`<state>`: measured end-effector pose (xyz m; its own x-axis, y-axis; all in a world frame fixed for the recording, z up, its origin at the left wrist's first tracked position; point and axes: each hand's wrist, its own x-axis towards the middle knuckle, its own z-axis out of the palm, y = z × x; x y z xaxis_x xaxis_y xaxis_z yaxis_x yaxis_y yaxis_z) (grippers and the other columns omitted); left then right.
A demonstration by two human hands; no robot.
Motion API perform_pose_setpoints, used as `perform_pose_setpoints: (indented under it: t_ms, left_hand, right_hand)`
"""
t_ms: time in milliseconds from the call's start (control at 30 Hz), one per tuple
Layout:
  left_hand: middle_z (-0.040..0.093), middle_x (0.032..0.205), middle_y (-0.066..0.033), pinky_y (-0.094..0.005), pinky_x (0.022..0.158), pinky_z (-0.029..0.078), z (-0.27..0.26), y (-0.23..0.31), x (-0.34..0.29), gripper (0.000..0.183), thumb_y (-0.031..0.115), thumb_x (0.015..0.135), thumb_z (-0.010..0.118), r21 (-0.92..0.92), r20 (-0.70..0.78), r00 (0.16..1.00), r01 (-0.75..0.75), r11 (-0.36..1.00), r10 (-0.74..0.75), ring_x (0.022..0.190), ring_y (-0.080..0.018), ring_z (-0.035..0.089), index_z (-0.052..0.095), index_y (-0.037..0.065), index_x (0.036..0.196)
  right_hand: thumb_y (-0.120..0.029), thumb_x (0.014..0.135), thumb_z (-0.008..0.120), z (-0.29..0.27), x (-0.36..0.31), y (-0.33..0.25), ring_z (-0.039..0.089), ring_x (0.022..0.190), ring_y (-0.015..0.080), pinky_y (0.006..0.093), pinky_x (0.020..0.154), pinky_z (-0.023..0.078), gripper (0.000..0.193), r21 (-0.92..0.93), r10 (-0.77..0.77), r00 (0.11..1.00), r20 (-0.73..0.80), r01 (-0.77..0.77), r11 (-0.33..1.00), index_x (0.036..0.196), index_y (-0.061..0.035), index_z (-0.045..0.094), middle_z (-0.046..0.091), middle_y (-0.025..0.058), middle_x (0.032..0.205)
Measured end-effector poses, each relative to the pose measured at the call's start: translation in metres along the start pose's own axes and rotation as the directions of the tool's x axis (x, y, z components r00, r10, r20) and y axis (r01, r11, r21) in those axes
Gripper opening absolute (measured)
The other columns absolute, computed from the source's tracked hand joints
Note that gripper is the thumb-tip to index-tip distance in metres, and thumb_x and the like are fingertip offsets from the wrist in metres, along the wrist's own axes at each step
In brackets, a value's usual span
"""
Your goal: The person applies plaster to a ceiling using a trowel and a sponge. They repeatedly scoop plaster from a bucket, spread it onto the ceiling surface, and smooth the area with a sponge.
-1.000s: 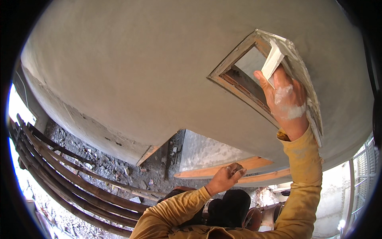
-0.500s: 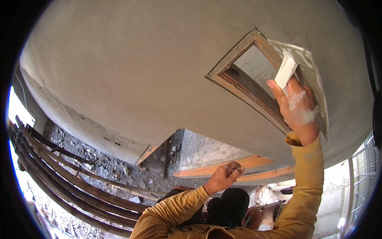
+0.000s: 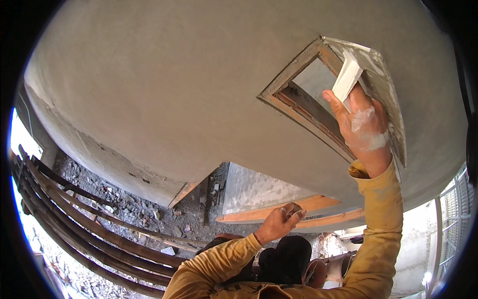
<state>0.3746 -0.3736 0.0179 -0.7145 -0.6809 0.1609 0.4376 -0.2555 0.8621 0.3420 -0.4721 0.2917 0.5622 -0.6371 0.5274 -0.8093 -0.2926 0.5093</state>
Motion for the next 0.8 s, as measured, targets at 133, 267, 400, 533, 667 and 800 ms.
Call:
perform_pose_setpoints:
  t_ms: [133, 267, 400, 533, 667, 800]
  left_hand:
    - [0.063, 0.082, -0.0112, -0.0291, 0.066, 0.048, -0.001, 0.000, 0.001, 0.038, 0.032, 0.095, 0.056, -0.013, -0.015, 0.999, -0.028, 1.000, 0.028, 0.071, -0.0146, 0.057, 0.059, -0.005, 0.102]
    - [0.063, 0.081, -0.0113, -0.0299, 0.066, 0.048, -0.002, -0.003, 0.002, 0.037, 0.031, 0.095, 0.056, -0.024, -0.024, 0.999, -0.029, 0.999, 0.029, 0.071, -0.0153, 0.057, 0.059, -0.005, 0.102]
    - [0.062, 0.079, -0.0112, -0.0304, 0.065, 0.048, -0.003, -0.004, 0.005, 0.037, 0.032, 0.095, 0.056, -0.012, -0.014, 1.000, -0.013, 1.000, 0.013, 0.070, -0.0154, 0.057, 0.059, -0.005, 0.101]
    - [0.061, 0.077, -0.0106, -0.0303, 0.063, 0.047, -0.002, -0.007, 0.005, 0.038, 0.032, 0.094, 0.056, -0.002, -0.006, 1.000, 0.010, 1.000, -0.010, 0.069, -0.0147, 0.056, 0.058, -0.005, 0.101]
    - [0.061, 0.076, -0.0094, -0.0296, 0.063, 0.047, -0.002, 0.000, 0.001, 0.038, 0.033, 0.094, 0.056, 0.003, -0.030, 0.999, -0.030, 1.000, 0.030, 0.069, -0.0134, 0.055, 0.058, -0.004, 0.101]
    - [0.065, 0.089, -0.0105, -0.0279, 0.067, 0.050, -0.006, -0.002, 0.001, 0.038, 0.032, 0.095, 0.055, 0.016, 0.021, 1.000, -0.005, 1.000, 0.004, 0.075, -0.0130, 0.059, 0.057, -0.005, 0.105]
  right_hand:
    - [-0.025, 0.085, 0.071, 0.004, 0.001, 0.001, 0.058, 0.051, 0.0334, 0.0386, 0.045, 0.044, 0.026, -0.004, -0.019, 0.999, -0.028, 0.019, 1.000, 0.084, -0.0055, 0.054, 0.059, 0.0128, 0.060]
    - [-0.025, 0.085, 0.070, 0.006, 0.002, 0.000, 0.059, 0.054, 0.0345, 0.0400, 0.049, 0.046, 0.026, 0.001, 0.007, 1.000, -0.019, -0.007, 1.000, 0.083, -0.0055, 0.054, 0.059, 0.0133, 0.060]
    - [-0.027, 0.085, 0.069, -0.001, 0.008, -0.005, 0.059, 0.058, 0.0358, 0.0423, 0.052, 0.046, 0.026, -0.036, 0.021, 0.999, 0.026, -0.020, 0.999, 0.081, -0.0051, 0.056, 0.059, 0.0142, 0.061]
    - [-0.028, 0.086, 0.068, -0.006, 0.005, -0.005, 0.058, 0.057, 0.0371, 0.0436, 0.052, 0.046, 0.027, -0.152, 0.007, 0.997, 0.081, 0.005, 0.988, 0.080, -0.0046, 0.057, 0.059, 0.0152, 0.061]
    - [-0.028, 0.086, 0.068, -0.012, -0.011, 0.004, 0.057, 0.055, 0.0374, 0.0432, 0.050, 0.045, 0.026, -0.103, 0.061, 0.994, 0.096, -0.051, 0.993, 0.081, -0.0048, 0.056, 0.058, 0.0151, 0.061]
    - [-0.027, 0.086, 0.069, -0.015, -0.015, 0.001, 0.057, 0.054, 0.0364, 0.0417, 0.048, 0.045, 0.026, -0.022, 0.043, 0.999, 0.025, -0.043, 0.999, 0.081, -0.0047, 0.056, 0.058, 0.0145, 0.060]
